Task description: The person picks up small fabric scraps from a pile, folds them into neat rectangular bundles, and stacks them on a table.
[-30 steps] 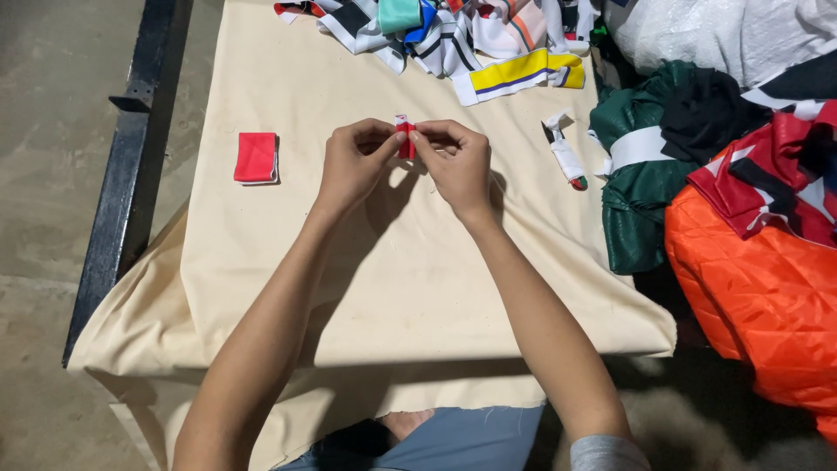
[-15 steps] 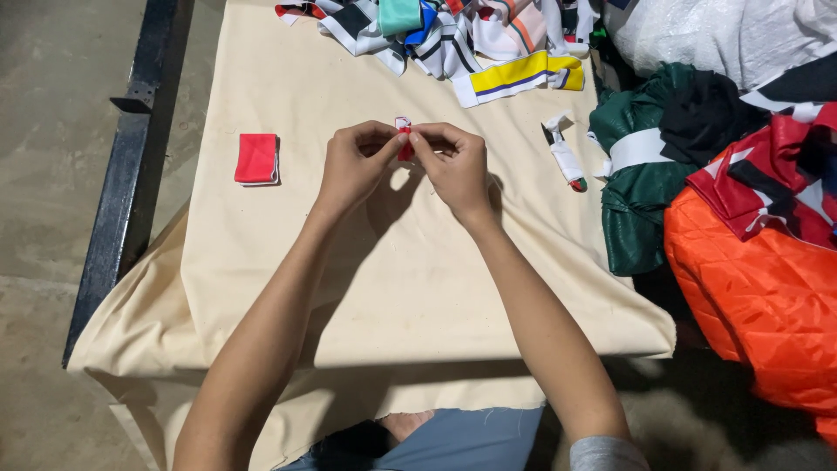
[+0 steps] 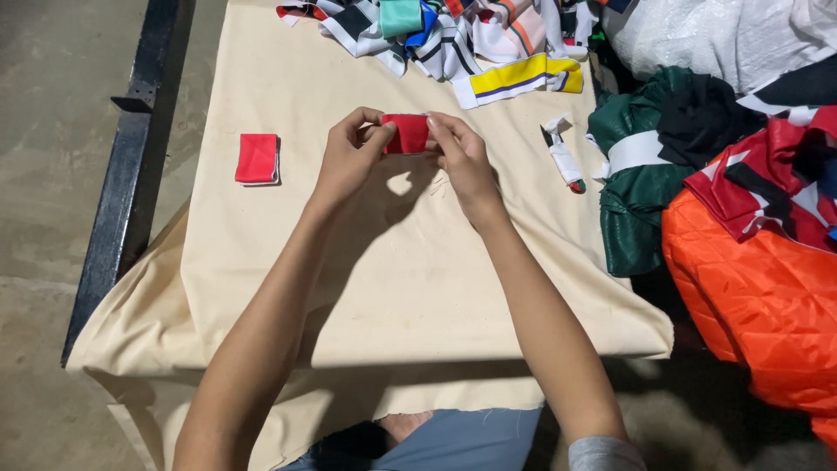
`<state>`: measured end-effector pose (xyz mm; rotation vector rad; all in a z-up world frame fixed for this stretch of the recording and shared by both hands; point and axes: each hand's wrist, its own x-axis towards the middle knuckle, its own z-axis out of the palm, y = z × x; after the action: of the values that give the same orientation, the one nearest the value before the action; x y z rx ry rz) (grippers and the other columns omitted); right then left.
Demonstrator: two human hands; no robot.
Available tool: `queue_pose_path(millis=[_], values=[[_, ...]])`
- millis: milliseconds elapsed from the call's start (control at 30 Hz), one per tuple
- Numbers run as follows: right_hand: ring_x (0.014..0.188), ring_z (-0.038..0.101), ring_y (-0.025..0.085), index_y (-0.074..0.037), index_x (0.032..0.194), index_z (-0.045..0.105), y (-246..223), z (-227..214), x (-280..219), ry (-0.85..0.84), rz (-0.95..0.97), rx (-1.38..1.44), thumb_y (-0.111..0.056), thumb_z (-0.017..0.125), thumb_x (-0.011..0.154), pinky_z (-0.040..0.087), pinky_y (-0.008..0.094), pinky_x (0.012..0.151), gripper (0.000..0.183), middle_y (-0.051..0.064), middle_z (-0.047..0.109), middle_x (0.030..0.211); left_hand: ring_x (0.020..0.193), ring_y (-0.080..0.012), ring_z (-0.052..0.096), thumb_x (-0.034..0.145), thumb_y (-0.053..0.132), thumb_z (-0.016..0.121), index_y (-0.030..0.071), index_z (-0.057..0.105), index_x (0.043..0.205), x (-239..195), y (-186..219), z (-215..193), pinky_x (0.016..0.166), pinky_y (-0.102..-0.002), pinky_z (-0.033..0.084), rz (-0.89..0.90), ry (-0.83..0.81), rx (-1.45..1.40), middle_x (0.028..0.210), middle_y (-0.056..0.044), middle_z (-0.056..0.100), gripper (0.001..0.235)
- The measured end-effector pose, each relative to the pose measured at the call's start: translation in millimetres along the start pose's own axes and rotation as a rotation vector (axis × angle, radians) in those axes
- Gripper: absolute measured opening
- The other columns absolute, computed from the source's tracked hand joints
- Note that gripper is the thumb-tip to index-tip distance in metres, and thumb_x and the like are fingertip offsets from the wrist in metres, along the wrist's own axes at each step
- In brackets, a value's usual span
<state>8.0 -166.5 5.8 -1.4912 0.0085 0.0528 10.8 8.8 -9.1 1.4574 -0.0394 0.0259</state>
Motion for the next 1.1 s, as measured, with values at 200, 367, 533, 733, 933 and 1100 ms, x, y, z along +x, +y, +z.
queue_pose_path(millis=[200,367,533,733,933,1100], values=[[0.083,0.072,0.011,-0.003,0.105,0.074,-6.2,3.6,-2.6,-0.072,0.126,0.135,-0.025,0.080,0.091,0.064,0.022,0.076,0.027,0.007,0.075,0.095,0.089,-0.0159,0.064,0.098,0.019,0.066,0.007,0.064,0.110,4.9,-12.8,-3.0,0.087,-0.034,0.060,-0.004,0.038,-0.135,0.080,-0.004,0.066,0.017],[0.083,0.076,0.012,-0.009,0.103,0.076,12.8,-9.4,13.4,-0.001,-0.148,-0.198,-0.023,0.083,0.091,0.065,0.022,0.074,0.020,0.006,0.077,0.093,0.099,-0.0267,0.072,0.097,0.010,0.071,0.003,0.067,0.107,-6.5,15.0,-0.7,0.090,-0.040,0.058,0.292,0.101,0.202,0.097,-0.015,0.073,0.013],[0.096,0.074,0.021,-0.013,0.102,0.074,8.4,-11.3,4.8,0.030,-0.388,-0.671,-0.018,0.081,0.090,0.063,0.030,0.082,0.015,0.001,0.072,0.106,0.103,-0.0328,0.074,0.094,0.007,0.073,0.006,0.068,0.108,-10.2,13.6,-7.1,0.090,-0.042,0.053,0.405,0.100,0.497,0.100,-0.016,0.076,0.016],[0.101,0.071,0.029,0.000,0.106,0.072,2.1,-8.0,-1.0,-0.034,-0.413,-0.694,-0.003,0.080,0.086,0.066,0.030,0.083,0.021,0.011,0.066,0.106,0.101,-0.0333,0.073,0.086,0.016,0.079,0.008,0.070,0.117,-10.2,10.0,-14.7,0.084,-0.039,0.058,0.231,-0.016,0.554,0.098,-0.017,0.076,0.033],[0.099,0.072,0.029,-0.003,0.105,0.073,-6.1,-6.5,-6.3,-0.043,-0.411,-0.691,-0.008,0.078,0.090,0.066,0.031,0.082,0.016,0.011,0.067,0.105,0.097,-0.0376,0.074,0.084,-0.002,0.077,0.000,0.075,0.109,-4.7,9.4,-15.9,0.084,-0.041,0.059,0.236,-0.027,0.607,0.095,-0.021,0.075,0.025],[0.099,0.072,0.031,-0.002,0.104,0.072,-7.8,-9.0,-3.4,-0.060,-0.436,-0.755,-0.008,0.076,0.091,0.066,0.032,0.082,0.014,0.012,0.066,0.103,0.095,-0.0333,0.075,0.085,-0.002,0.078,0.002,0.077,0.108,-6.1,12.3,-16.2,0.084,-0.041,0.059,0.240,-0.016,0.737,0.095,-0.017,0.075,0.024]])
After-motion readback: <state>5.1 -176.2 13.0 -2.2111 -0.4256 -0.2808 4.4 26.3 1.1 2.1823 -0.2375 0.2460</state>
